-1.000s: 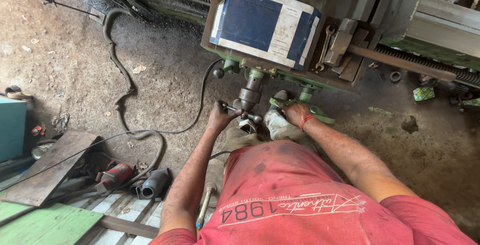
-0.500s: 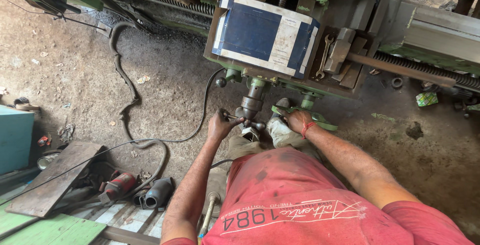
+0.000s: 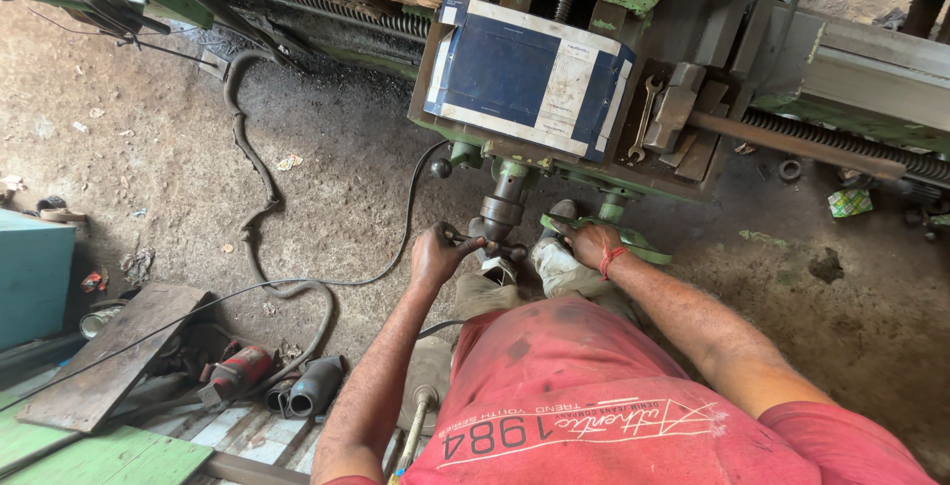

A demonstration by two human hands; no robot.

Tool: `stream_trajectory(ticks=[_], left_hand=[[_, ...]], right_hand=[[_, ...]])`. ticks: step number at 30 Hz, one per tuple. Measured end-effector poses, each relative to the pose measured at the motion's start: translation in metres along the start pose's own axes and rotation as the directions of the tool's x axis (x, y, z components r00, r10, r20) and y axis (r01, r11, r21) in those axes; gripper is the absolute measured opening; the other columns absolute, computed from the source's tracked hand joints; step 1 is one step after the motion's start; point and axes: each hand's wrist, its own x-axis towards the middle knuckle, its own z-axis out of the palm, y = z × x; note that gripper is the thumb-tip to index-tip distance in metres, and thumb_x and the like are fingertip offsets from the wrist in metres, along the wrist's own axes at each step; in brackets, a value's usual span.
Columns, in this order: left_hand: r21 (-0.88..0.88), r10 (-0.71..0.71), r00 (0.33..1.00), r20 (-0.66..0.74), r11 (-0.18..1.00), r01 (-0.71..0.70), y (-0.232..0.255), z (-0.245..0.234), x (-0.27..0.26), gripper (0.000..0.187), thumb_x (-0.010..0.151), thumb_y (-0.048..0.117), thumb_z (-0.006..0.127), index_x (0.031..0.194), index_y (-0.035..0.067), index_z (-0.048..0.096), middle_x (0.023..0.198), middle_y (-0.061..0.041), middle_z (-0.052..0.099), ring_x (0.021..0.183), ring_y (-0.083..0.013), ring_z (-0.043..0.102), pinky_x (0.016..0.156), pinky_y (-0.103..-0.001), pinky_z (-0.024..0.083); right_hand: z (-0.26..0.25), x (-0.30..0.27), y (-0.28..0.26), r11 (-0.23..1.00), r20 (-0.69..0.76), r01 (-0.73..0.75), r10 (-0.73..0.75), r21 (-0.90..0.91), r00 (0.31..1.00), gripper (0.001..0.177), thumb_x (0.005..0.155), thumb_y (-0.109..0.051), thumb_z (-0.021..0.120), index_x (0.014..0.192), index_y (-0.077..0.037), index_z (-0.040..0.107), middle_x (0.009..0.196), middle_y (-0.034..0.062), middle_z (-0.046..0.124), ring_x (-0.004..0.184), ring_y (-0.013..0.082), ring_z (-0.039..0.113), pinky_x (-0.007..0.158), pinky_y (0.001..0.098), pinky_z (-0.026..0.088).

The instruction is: The person operates a green milling machine in a workshop. They use both hands to turn the machine's handwheels, adjusting the position of the milling head. The person is wearing a red t-shirt and light-colored pants.

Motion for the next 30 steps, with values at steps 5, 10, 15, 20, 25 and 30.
stream_trajectory(ticks=[5,10,15,20,25,30], left_hand=[[0.018,0.048,0.998,-0.027,0.999,-0.048,-0.002,0.003,-0.004,0.068,0.064,0.064,0.089,0.089,0.003,0.073,0.079,-0.017,0.074,0.072,-0.0323,0.073,0.065,-0.046,0.056],[-0.002,0.169,0.979,-0.110,0.985,-0.171,-0.001,0.005,-0.006,0.056,0.072,0.054,0.091,0.082,0.002,0.075,0.072,-0.021,0.071,0.068,-0.0371,0.071,0.063,-0.045,0.055],[-0.058,0.104,0.994,-0.036,0.993,-0.106,0.019,-0.008,-0.017,0.049,0.080,0.048,0.087,0.080,0.000,0.074,0.065,-0.019,0.069,0.061,-0.0331,0.070,0.060,-0.045,0.055],[-0.138,0.015,0.996,0.090,0.990,-0.003,0.045,-0.023,-0.027,0.046,0.093,0.039,0.073,0.074,-0.002,0.072,0.059,-0.015,0.069,0.054,-0.0242,0.071,0.060,-0.040,0.057],[-0.376,-0.138,0.945,0.295,0.893,0.247,0.046,-0.024,-0.024,0.052,0.101,0.041,0.051,0.080,-0.004,0.068,0.061,-0.011,0.069,0.051,-0.0202,0.067,0.052,-0.037,0.055],[-0.573,-0.145,0.888,0.437,0.715,0.399,0.035,-0.010,-0.021,0.042,0.099,0.034,0.047,0.094,-0.005,0.062,0.067,-0.013,0.067,0.052,-0.0193,0.063,0.050,-0.037,0.051]], right_hand=[[0.014,0.002,0.008,0.998,-0.051,0.054,-0.053,0.023,0.997,0.053,0.100,-0.027,0.053,0.153,-0.033,0.048,0.101,0.0169,0.074,0.096,0.0362,0.072,0.081,0.0491,0.057],[0.030,0.014,0.014,0.994,-0.022,0.104,-0.104,-0.015,0.994,0.045,0.105,-0.031,0.052,0.149,-0.026,0.053,0.099,0.0193,0.075,0.094,0.0391,0.071,0.081,0.0533,0.056],[0.029,0.018,0.006,0.991,-0.068,0.096,-0.103,-0.092,0.992,0.048,0.102,-0.031,0.054,0.150,-0.035,0.053,0.101,0.0165,0.075,0.092,0.0351,0.073,0.078,0.0500,0.058],[0.020,0.013,-0.001,0.992,-0.029,0.062,-0.065,-0.113,0.997,0.053,0.101,-0.024,0.054,0.153,-0.036,0.050,0.104,0.0174,0.074,0.092,0.0348,0.072,0.076,0.0477,0.058],[0.014,0.012,-0.004,0.994,-0.002,0.048,-0.048,-0.100,0.999,0.055,0.101,-0.022,0.053,0.155,-0.037,0.048,0.106,0.0163,0.074,0.094,0.0336,0.072,0.079,0.0469,0.058],[0.008,0.010,-0.006,0.995,0.016,0.018,-0.016,-0.098,1.000,0.054,0.102,-0.025,0.053,0.153,-0.038,0.047,0.109,0.0197,0.071,0.094,0.0347,0.071,0.077,0.0465,0.058]])
